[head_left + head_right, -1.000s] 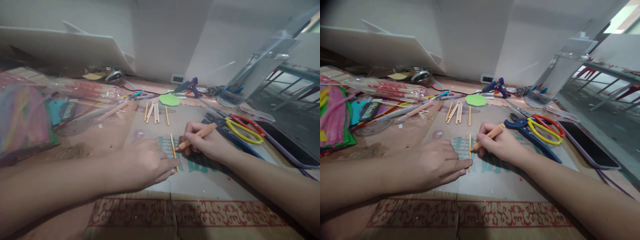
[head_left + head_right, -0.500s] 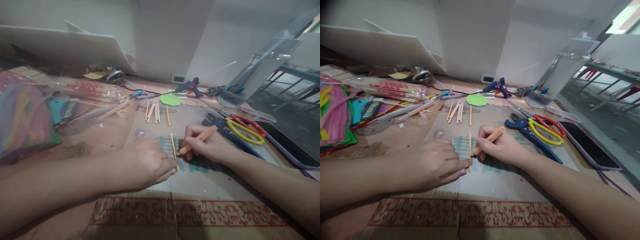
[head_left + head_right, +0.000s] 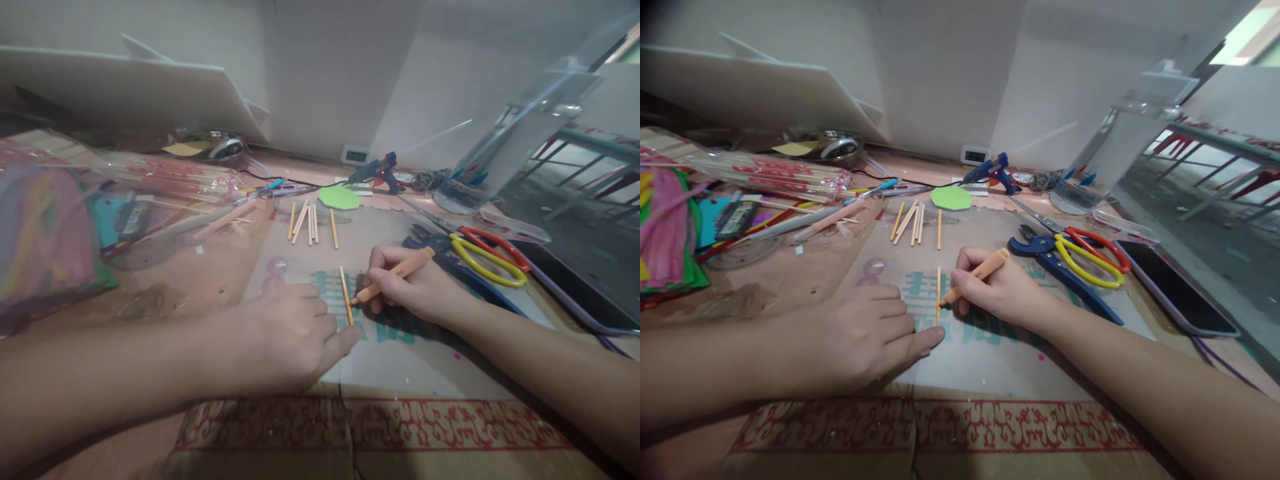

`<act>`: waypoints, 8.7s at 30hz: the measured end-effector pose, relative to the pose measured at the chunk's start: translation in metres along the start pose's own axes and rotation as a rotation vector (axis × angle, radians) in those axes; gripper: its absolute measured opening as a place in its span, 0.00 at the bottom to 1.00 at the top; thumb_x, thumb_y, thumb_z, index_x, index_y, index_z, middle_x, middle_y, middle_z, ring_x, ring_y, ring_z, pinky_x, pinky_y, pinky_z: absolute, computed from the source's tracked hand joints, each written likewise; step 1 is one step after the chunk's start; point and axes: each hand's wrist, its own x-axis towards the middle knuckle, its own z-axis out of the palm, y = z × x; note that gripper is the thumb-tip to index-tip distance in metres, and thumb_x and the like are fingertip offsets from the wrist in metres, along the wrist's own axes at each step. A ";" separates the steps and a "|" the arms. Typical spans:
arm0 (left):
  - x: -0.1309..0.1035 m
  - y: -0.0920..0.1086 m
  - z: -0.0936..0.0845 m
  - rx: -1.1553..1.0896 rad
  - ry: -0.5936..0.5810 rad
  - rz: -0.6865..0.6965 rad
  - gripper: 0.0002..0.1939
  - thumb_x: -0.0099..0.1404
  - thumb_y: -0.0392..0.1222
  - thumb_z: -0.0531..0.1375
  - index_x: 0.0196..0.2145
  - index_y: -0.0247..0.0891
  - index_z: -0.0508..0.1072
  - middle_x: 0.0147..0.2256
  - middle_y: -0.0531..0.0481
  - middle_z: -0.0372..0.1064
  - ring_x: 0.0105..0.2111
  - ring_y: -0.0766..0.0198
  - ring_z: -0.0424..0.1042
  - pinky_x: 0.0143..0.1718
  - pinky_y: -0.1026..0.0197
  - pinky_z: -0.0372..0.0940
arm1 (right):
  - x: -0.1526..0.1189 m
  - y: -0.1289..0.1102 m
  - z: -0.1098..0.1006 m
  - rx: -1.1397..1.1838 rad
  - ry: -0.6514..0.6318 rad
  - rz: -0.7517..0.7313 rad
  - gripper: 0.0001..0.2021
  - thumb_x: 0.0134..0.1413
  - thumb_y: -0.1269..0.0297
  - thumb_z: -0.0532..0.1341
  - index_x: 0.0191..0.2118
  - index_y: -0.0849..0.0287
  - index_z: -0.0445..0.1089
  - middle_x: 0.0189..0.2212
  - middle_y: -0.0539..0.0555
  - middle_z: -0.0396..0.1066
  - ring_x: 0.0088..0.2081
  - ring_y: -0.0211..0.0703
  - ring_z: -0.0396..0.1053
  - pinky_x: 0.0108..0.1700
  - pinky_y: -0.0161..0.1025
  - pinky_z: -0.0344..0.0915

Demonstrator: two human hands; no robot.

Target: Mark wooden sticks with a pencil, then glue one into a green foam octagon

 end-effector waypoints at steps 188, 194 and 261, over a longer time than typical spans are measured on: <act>0.007 -0.006 -0.006 -0.053 -0.359 -0.306 0.15 0.77 0.51 0.51 0.46 0.41 0.73 0.29 0.49 0.77 0.27 0.53 0.77 0.29 0.54 0.63 | 0.015 0.011 0.000 -0.034 0.068 -0.012 0.12 0.66 0.60 0.59 0.29 0.56 0.64 0.20 0.49 0.76 0.20 0.34 0.66 0.23 0.31 0.59; 0.005 -0.007 -0.004 -0.041 -0.334 -0.301 0.14 0.77 0.51 0.52 0.46 0.41 0.73 0.28 0.50 0.77 0.26 0.53 0.76 0.28 0.54 0.62 | 0.013 0.009 0.000 -0.039 0.091 -0.042 0.12 0.66 0.59 0.59 0.31 0.57 0.65 0.22 0.50 0.77 0.22 0.35 0.70 0.24 0.31 0.60; 0.004 -0.004 -0.002 0.023 -0.197 -0.243 0.13 0.76 0.46 0.52 0.45 0.37 0.74 0.26 0.49 0.75 0.23 0.57 0.73 0.27 0.56 0.62 | 0.016 0.013 0.001 0.032 0.183 -0.040 0.13 0.67 0.54 0.60 0.34 0.56 0.65 0.24 0.51 0.77 0.17 0.33 0.60 0.19 0.31 0.57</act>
